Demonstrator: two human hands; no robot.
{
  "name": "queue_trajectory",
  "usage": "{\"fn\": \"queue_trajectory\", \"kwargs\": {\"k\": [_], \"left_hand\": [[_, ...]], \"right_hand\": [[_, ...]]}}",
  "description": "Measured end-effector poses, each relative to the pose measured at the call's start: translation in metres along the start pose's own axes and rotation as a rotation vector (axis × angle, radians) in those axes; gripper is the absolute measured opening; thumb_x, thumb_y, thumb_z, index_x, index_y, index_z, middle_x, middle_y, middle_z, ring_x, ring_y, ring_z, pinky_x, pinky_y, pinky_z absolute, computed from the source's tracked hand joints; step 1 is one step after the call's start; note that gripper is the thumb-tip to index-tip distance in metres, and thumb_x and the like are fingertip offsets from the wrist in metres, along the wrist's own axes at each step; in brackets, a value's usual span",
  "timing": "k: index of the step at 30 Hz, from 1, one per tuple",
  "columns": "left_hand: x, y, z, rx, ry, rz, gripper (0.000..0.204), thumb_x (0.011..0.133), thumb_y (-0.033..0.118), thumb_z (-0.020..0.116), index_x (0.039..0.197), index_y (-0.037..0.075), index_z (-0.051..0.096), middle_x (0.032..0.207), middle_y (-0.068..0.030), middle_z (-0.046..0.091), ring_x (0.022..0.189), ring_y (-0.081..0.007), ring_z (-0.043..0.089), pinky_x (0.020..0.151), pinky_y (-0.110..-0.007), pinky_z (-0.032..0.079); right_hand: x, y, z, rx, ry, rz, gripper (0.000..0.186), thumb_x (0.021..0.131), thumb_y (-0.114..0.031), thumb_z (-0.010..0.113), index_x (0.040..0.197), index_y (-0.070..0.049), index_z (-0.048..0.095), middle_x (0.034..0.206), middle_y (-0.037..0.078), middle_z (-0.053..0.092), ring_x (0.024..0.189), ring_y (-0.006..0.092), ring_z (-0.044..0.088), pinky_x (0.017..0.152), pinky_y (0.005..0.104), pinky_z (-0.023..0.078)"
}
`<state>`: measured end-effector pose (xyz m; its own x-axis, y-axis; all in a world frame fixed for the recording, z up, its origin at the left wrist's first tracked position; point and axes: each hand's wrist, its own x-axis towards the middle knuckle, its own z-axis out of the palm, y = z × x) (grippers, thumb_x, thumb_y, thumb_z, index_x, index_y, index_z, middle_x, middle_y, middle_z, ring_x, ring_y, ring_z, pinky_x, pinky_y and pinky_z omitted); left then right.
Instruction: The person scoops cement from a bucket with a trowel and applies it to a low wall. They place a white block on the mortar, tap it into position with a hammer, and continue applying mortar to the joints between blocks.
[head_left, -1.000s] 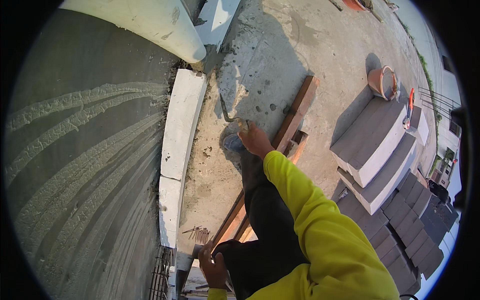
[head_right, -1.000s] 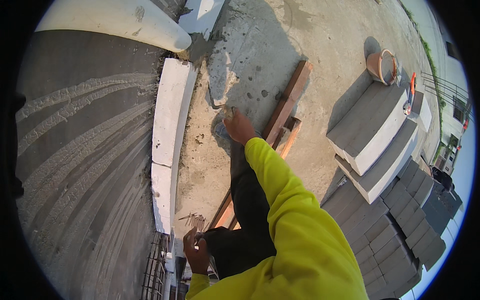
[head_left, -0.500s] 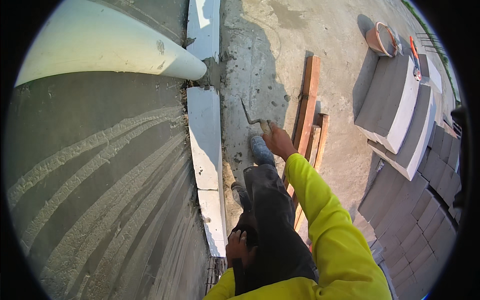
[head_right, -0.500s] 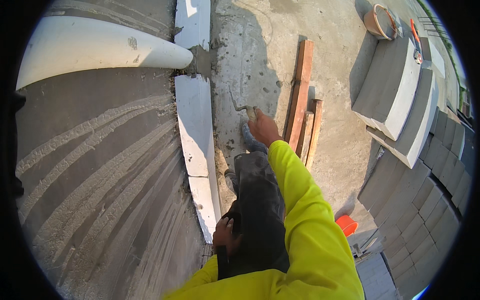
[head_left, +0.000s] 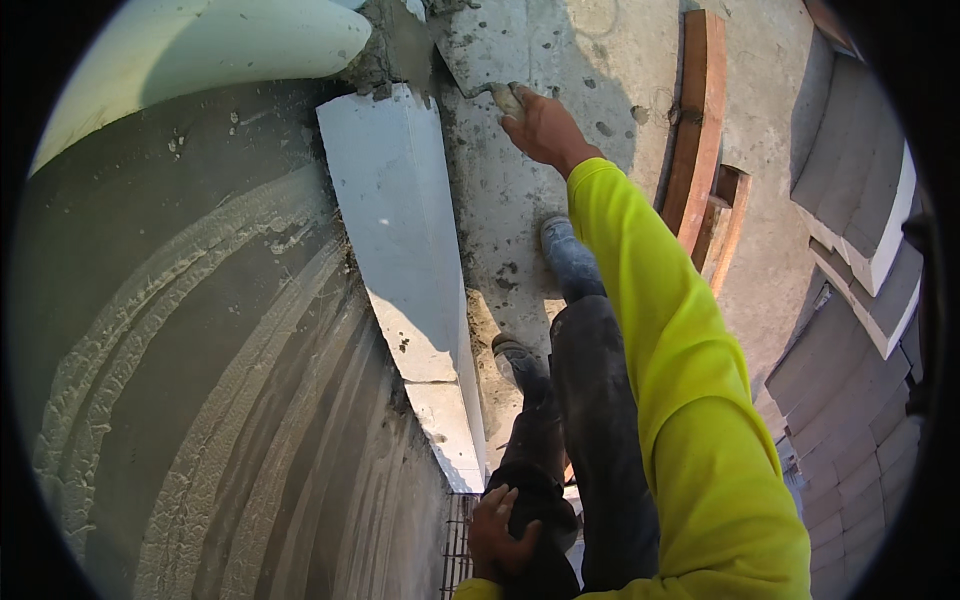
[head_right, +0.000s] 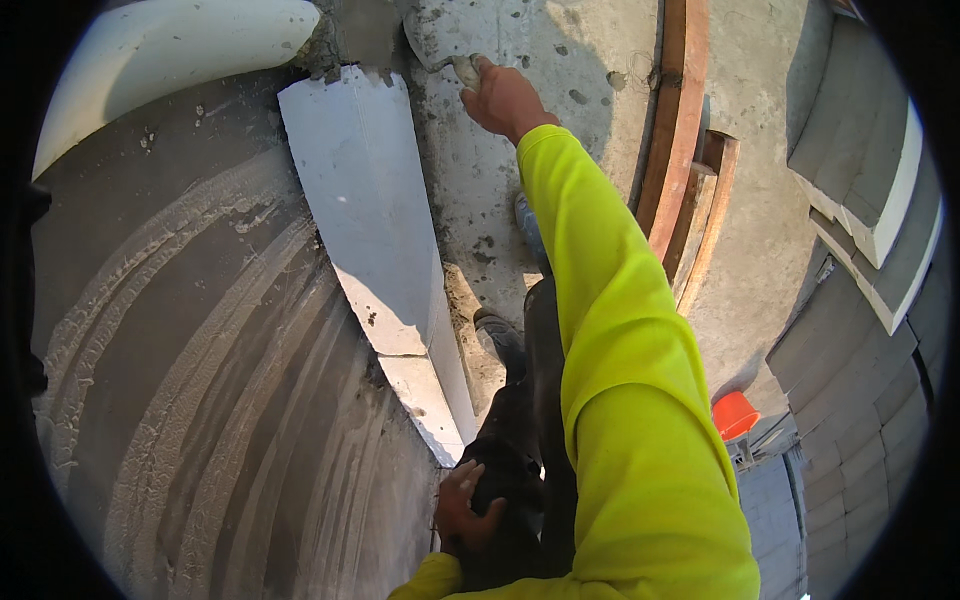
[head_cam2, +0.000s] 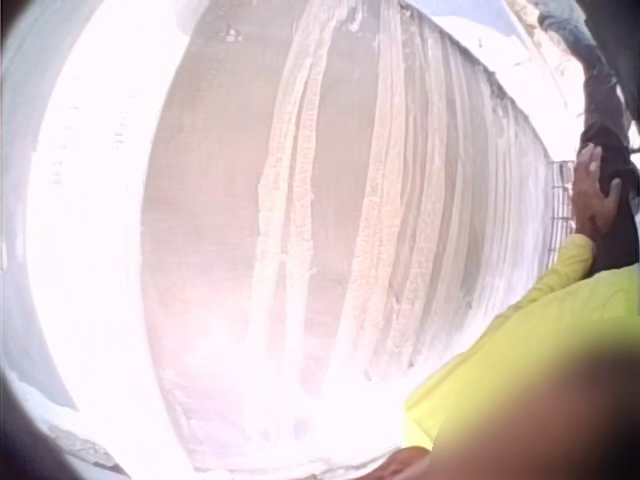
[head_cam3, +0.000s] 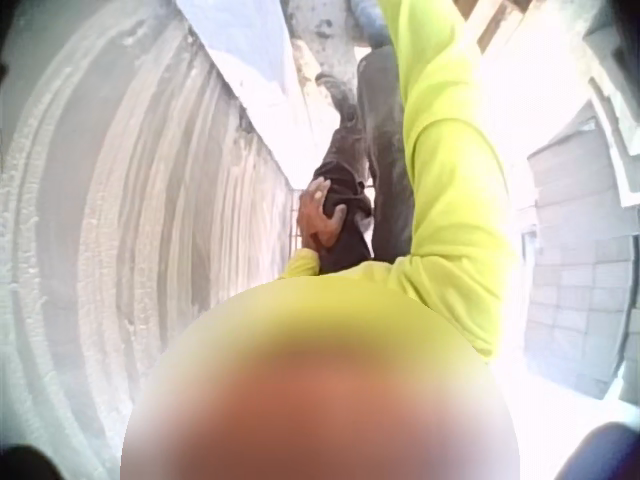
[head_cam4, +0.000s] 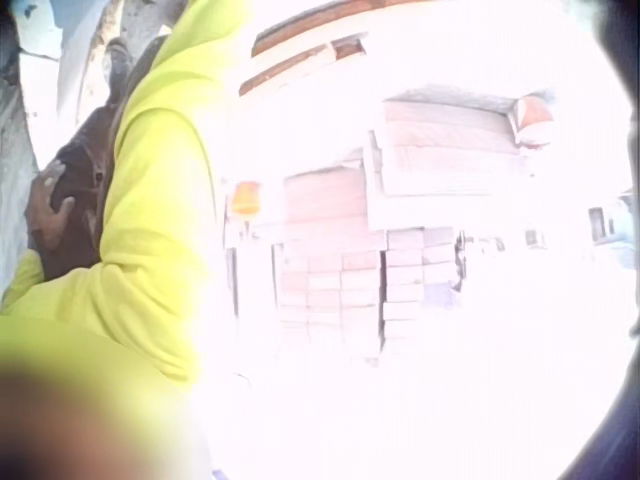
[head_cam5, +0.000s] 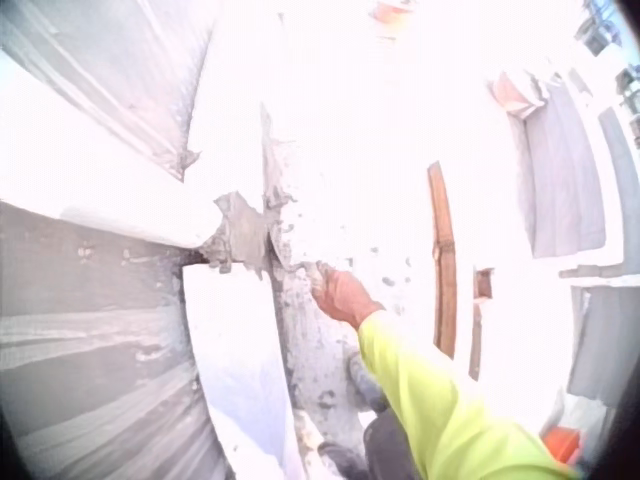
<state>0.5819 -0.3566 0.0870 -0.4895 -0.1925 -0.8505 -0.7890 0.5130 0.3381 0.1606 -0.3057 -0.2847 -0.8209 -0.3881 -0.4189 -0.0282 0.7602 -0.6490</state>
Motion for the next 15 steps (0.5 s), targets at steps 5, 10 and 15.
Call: {"fn": "queue_trajectory", "kwargs": {"k": [5, 10, 15], "left_hand": [[0.002, 0.008, 0.001, 0.006, -0.036, 0.012, 0.061, 0.075, 0.030, 0.080, 0.127, 0.004, 0.063, 0.130, -0.0187, 0.059, 0.122, -0.0353, 0.056, 0.104, -0.045, 0.046], [0.002, 0.010, -0.001, 0.019, -0.062, 0.041, 0.059, 0.075, 0.030, 0.079, 0.126, 0.003, 0.064, 0.129, -0.0195, 0.059, 0.121, -0.0360, 0.056, 0.104, -0.045, 0.046], [0.000, 0.007, -0.003, 0.044, -0.061, 0.095, 0.059, 0.077, 0.029, 0.078, 0.126, 0.002, 0.063, 0.128, -0.0202, 0.059, 0.121, -0.0368, 0.056, 0.104, -0.046, 0.045]], "right_hand": [[-0.038, -0.007, 0.014, 0.027, -0.079, 0.031, 0.062, 0.088, -0.026, 0.061, 0.139, 0.006, 0.047, 0.099, 0.032, 0.068, 0.096, 0.0459, 0.066, 0.088, 0.0491, 0.053], [-0.073, -0.011, 0.032, 0.032, -0.109, 0.079, 0.062, 0.088, -0.026, 0.063, 0.138, 0.006, 0.047, 0.102, 0.030, 0.067, 0.097, 0.0448, 0.065, 0.088, 0.0493, 0.052], [-0.115, -0.002, 0.054, 0.071, -0.102, 0.037, 0.065, 0.088, -0.024, 0.066, 0.140, 0.007, 0.045, 0.099, 0.031, 0.067, 0.095, 0.0463, 0.064, 0.086, 0.0486, 0.052]]}}
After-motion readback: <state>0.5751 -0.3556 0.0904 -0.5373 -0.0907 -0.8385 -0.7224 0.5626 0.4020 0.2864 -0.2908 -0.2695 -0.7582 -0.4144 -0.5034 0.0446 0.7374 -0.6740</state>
